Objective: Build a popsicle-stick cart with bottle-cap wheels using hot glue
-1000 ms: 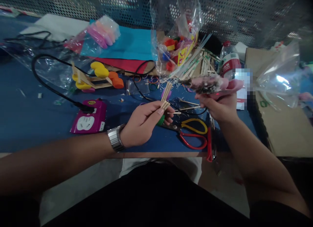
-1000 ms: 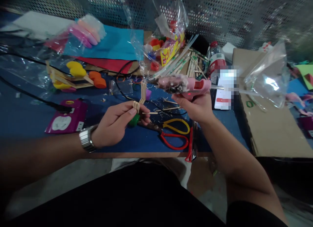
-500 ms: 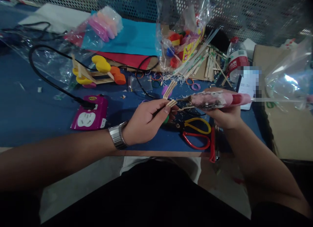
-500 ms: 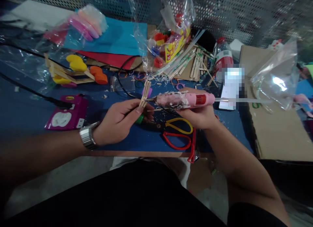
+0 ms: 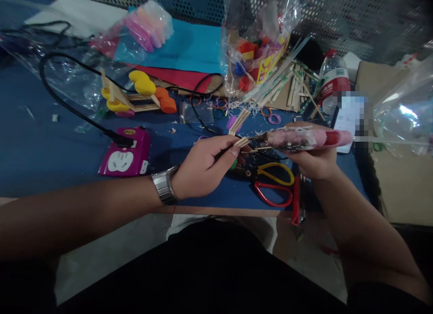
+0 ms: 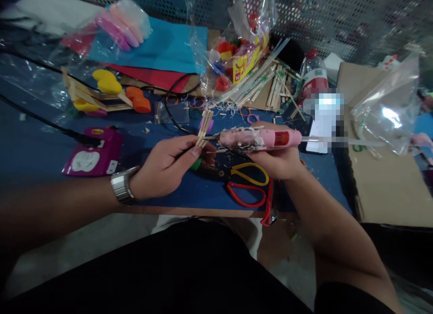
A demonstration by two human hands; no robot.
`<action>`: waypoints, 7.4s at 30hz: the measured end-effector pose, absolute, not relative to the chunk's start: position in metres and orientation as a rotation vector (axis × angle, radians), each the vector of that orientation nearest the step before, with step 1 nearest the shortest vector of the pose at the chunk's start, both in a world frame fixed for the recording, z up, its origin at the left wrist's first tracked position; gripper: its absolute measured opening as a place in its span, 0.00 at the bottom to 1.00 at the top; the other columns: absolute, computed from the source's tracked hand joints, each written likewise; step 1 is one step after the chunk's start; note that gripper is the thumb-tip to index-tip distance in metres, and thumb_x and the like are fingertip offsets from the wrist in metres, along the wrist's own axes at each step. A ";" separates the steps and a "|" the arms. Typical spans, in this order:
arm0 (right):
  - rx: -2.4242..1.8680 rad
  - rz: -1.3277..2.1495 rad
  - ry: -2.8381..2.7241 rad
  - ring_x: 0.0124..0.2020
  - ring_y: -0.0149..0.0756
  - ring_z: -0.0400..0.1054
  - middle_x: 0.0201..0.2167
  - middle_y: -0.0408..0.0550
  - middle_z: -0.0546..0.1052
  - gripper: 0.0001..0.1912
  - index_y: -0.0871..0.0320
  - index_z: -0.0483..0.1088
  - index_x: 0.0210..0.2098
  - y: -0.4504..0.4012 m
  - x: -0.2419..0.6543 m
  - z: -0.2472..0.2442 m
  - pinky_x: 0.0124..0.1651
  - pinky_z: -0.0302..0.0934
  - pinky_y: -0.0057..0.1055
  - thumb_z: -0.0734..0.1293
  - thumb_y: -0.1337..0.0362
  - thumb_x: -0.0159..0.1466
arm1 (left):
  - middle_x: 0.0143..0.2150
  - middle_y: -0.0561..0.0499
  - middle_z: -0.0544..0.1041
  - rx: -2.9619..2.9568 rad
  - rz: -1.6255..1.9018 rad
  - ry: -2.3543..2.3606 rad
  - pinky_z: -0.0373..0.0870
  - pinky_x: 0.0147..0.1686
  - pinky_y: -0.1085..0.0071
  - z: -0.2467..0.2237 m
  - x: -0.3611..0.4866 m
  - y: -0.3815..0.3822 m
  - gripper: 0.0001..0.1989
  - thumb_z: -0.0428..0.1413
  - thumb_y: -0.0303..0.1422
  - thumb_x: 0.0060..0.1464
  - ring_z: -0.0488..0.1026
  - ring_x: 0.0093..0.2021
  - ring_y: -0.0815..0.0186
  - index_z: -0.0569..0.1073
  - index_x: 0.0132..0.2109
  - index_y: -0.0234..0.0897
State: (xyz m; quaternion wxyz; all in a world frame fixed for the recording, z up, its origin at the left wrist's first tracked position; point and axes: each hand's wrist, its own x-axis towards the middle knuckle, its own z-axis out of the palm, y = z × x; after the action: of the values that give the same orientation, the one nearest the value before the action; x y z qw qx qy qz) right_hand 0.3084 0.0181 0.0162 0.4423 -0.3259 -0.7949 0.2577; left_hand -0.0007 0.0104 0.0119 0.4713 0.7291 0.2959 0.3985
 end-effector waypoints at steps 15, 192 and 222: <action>-0.759 0.645 -1.973 0.48 0.46 0.90 0.49 0.43 0.93 0.16 0.40 0.90 0.56 0.019 0.304 0.017 0.55 0.86 0.43 0.79 0.65 0.71 | 0.48 0.48 0.92 1.810 0.991 0.702 0.85 0.47 0.72 0.012 0.000 0.010 0.15 0.55 0.36 0.82 0.90 0.46 0.64 0.86 0.54 0.38; -0.677 0.643 -1.982 0.39 0.48 0.89 0.41 0.50 0.93 0.16 0.45 0.92 0.51 0.024 0.307 0.024 0.48 0.87 0.41 0.78 0.66 0.65 | 0.48 0.46 0.91 1.828 1.011 0.680 0.84 0.48 0.68 0.015 -0.002 0.010 0.14 0.54 0.37 0.83 0.89 0.47 0.63 0.85 0.54 0.38; -0.602 0.648 -2.045 0.46 0.44 0.91 0.49 0.48 0.94 0.24 0.46 0.89 0.62 0.024 0.308 0.026 0.53 0.85 0.34 0.76 0.68 0.69 | 0.48 0.46 0.91 1.820 1.017 0.665 0.86 0.48 0.69 0.015 -0.002 0.010 0.14 0.54 0.34 0.82 0.90 0.47 0.63 0.85 0.54 0.38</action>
State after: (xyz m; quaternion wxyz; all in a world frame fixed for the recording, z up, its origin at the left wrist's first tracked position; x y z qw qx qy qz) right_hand 0.3085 0.0235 0.0262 0.4411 -0.2426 -0.8236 0.2611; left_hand -0.0019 0.0099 0.0152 0.4588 0.7391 0.2699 0.4129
